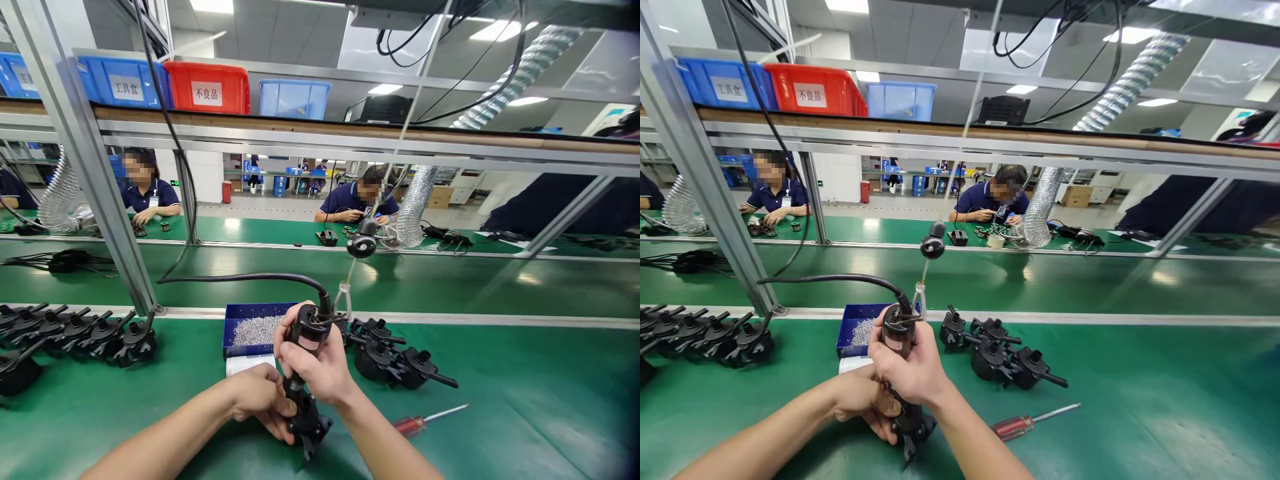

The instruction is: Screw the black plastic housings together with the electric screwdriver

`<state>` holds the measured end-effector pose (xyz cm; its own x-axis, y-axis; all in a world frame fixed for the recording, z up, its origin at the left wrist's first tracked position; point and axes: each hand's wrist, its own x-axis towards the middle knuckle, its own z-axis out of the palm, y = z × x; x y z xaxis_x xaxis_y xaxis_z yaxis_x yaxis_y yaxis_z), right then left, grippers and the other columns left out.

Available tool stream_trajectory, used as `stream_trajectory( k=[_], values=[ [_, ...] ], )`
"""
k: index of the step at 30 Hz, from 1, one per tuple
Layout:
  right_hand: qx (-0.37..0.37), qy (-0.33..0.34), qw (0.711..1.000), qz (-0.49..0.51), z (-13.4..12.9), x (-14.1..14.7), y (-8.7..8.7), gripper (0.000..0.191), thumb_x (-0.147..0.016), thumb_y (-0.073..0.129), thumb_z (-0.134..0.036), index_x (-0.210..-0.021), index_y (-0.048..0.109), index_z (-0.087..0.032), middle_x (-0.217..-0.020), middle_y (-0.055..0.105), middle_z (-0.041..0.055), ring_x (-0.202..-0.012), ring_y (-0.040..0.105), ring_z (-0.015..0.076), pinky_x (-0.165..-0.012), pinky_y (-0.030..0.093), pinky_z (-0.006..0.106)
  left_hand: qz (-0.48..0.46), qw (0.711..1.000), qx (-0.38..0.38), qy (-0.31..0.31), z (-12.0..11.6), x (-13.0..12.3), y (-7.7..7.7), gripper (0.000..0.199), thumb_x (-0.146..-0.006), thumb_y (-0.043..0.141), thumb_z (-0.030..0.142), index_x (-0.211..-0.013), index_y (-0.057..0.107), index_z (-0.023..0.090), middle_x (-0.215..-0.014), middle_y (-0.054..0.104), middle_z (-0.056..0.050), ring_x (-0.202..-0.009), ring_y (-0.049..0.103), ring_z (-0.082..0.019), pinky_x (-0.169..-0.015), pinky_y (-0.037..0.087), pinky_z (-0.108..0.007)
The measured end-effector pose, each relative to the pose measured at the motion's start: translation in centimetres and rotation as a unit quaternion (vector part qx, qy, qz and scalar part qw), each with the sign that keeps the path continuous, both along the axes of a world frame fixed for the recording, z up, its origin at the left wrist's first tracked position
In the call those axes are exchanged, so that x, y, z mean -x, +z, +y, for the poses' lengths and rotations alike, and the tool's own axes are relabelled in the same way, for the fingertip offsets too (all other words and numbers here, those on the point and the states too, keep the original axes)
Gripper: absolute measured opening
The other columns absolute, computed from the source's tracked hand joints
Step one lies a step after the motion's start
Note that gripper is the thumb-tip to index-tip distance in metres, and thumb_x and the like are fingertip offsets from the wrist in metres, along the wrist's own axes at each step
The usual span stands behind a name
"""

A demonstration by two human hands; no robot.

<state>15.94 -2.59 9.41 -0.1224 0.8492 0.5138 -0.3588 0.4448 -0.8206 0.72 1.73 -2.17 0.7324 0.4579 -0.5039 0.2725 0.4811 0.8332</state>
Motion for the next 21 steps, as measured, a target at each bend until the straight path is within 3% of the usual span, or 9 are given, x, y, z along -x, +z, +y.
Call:
stream_trajectory(
  k=[6,16,21],
  values=[
    [-0.015,-0.007,1.0,0.009,0.1,0.2,0.1,0.023,-0.096,0.081,-0.035,-0.107,0.063,-0.024,-0.075,0.069,-0.0026,-0.05,0.056,0.0097,-0.049,0.045,0.022,0.018,1.0,-0.002,0.014,-0.3,0.0,1.4,0.048,-0.051,0.101,0.043,-0.077,0.075,0.012,-0.074,0.078,-0.013,-0.063,0.079,-0.022,-0.058,0.063,-0.029],
    [-0.038,-0.039,0.998,0.007,0.4,0.1,0.0,0.023,-0.097,0.083,-0.033,-0.109,0.065,-0.025,-0.073,0.067,-0.0045,-0.051,0.056,0.0099,-0.051,0.047,0.023,0.017,1.0,-0.009,0.014,-0.7,0.0,1.8,0.048,-0.054,0.099,0.045,-0.078,0.073,0.012,-0.075,0.078,-0.012,-0.064,0.079,-0.021,-0.06,0.063,-0.027],
    [-0.021,-0.051,0.998,-0.011,0.4,0.2,0.0,0.029,-0.097,0.084,-0.04,-0.109,0.064,-0.023,-0.077,0.07,-0.0004,-0.053,0.057,0.0119,-0.049,0.047,0.025,0.028,0.999,-0.024,0.032,-0.7,-0.2,1.7,0.052,-0.054,0.1,0.043,-0.085,0.071,0.015,-0.074,0.077,-0.009,-0.065,0.079,-0.023,-0.059,0.063,-0.03]
  ],
)
